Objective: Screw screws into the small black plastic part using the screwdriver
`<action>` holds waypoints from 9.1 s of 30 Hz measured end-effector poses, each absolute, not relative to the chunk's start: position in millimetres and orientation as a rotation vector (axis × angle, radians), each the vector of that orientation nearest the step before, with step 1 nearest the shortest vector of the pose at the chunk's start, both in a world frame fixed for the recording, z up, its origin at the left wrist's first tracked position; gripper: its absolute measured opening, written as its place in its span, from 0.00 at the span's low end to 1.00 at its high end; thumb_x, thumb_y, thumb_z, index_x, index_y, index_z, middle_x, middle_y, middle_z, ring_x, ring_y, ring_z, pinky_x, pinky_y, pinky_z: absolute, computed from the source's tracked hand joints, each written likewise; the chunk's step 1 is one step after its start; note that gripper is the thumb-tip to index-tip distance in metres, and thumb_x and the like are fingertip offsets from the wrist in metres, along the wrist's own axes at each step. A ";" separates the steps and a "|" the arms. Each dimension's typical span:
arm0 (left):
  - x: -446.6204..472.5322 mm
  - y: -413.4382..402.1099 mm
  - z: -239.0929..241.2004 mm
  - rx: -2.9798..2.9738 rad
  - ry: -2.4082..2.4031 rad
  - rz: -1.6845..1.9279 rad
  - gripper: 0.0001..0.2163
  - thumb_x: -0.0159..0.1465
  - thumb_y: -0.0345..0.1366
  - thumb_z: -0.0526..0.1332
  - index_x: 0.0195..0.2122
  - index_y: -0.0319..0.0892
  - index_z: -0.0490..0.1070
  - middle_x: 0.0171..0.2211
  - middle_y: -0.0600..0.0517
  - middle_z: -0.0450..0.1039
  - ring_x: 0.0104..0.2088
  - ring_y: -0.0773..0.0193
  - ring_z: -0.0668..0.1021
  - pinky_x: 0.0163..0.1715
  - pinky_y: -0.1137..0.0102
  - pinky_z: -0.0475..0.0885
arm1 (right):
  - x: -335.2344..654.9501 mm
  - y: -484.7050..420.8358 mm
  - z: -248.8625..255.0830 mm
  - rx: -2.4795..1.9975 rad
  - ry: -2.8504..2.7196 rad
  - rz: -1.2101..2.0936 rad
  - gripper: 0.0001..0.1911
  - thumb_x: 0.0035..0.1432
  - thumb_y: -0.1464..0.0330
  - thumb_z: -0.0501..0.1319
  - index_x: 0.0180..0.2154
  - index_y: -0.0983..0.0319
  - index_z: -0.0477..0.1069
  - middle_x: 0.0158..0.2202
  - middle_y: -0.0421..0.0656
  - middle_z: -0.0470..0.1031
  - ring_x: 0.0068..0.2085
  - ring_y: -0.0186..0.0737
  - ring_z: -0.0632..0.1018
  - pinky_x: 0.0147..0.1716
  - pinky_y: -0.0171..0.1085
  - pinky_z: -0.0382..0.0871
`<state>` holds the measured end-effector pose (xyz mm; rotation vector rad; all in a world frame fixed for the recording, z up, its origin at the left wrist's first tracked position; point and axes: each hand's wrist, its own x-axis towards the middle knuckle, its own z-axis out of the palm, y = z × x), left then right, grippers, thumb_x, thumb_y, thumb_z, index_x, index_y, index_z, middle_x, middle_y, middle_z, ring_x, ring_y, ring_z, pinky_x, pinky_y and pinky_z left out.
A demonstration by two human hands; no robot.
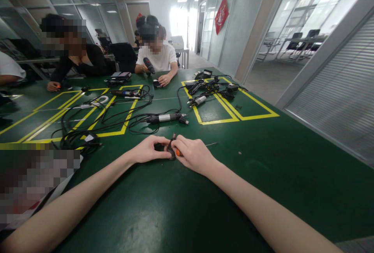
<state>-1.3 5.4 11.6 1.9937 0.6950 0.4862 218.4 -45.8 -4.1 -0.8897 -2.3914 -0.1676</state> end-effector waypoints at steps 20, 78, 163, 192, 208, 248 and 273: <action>-1.6 5.3 10.1 2.030 0.713 0.462 0.14 0.61 0.45 0.69 0.38 0.37 0.78 0.29 0.55 0.71 0.33 0.65 0.71 0.37 0.71 0.63 | 221.2 -44.0 -1.1 -0.945 -2.396 -0.059 0.07 0.61 0.77 0.57 0.39 0.61 0.67 0.36 0.44 0.75 0.33 0.38 0.76 0.29 0.33 0.62; 2.2 8.1 10.2 1.631 0.971 0.666 0.22 0.62 0.57 0.55 0.28 0.40 0.70 0.23 0.56 0.65 0.25 0.67 0.66 0.26 0.73 0.62 | 242.0 -36.7 25.3 -0.957 -0.993 1.009 0.14 0.56 0.57 0.62 0.24 0.58 0.69 0.14 0.34 0.61 0.17 0.33 0.64 0.17 0.32 0.56; 10.4 0.8 -0.3 2.067 0.996 0.648 0.19 0.71 0.46 0.49 0.26 0.42 0.65 0.25 0.56 0.64 0.29 0.64 0.68 0.31 0.70 0.60 | 206.6 -48.0 17.3 -1.509 -2.158 0.564 0.18 0.53 0.68 0.66 0.47 0.58 0.83 0.42 0.46 0.86 0.42 0.51 0.85 0.44 0.44 0.75; 5.9 14.4 -13.8 1.512 0.931 0.933 0.19 0.52 0.43 0.75 0.36 0.40 0.70 0.38 0.50 0.80 0.38 0.61 0.81 0.44 0.63 0.77 | 196.1 -54.6 8.6 -1.320 -2.533 0.385 0.20 0.60 0.72 0.63 0.53 0.59 0.80 0.43 0.48 0.81 0.39 0.45 0.81 0.37 0.38 0.70; 2.8 9.5 -9.3 1.800 0.956 0.971 0.16 0.52 0.38 0.74 0.30 0.41 0.66 0.38 0.50 0.76 0.39 0.62 0.77 0.43 0.66 0.72 | 203.8 -62.3 7.7 -0.999 -2.299 0.616 0.20 0.51 0.78 0.65 0.48 0.63 0.76 0.37 0.44 0.78 0.36 0.41 0.78 0.36 0.37 0.71; 1.6 7.9 -7.6 1.776 0.765 0.646 0.19 0.46 0.38 0.78 0.30 0.40 0.69 0.31 0.55 0.73 0.31 0.66 0.73 0.35 0.69 0.70 | 195.4 -50.3 33.0 -0.892 -1.752 0.594 0.09 0.64 0.68 0.63 0.44 0.60 0.80 0.42 0.47 0.83 0.40 0.45 0.83 0.41 0.43 0.80; -0.5 7.6 -5.7 1.810 0.796 0.633 0.19 0.48 0.38 0.78 0.34 0.40 0.71 0.32 0.54 0.73 0.32 0.66 0.72 0.35 0.70 0.69 | 188.3 -51.9 24.9 -0.930 -1.459 0.920 0.10 0.54 0.61 0.71 0.29 0.60 0.77 0.29 0.42 0.81 0.31 0.42 0.81 0.36 0.41 0.78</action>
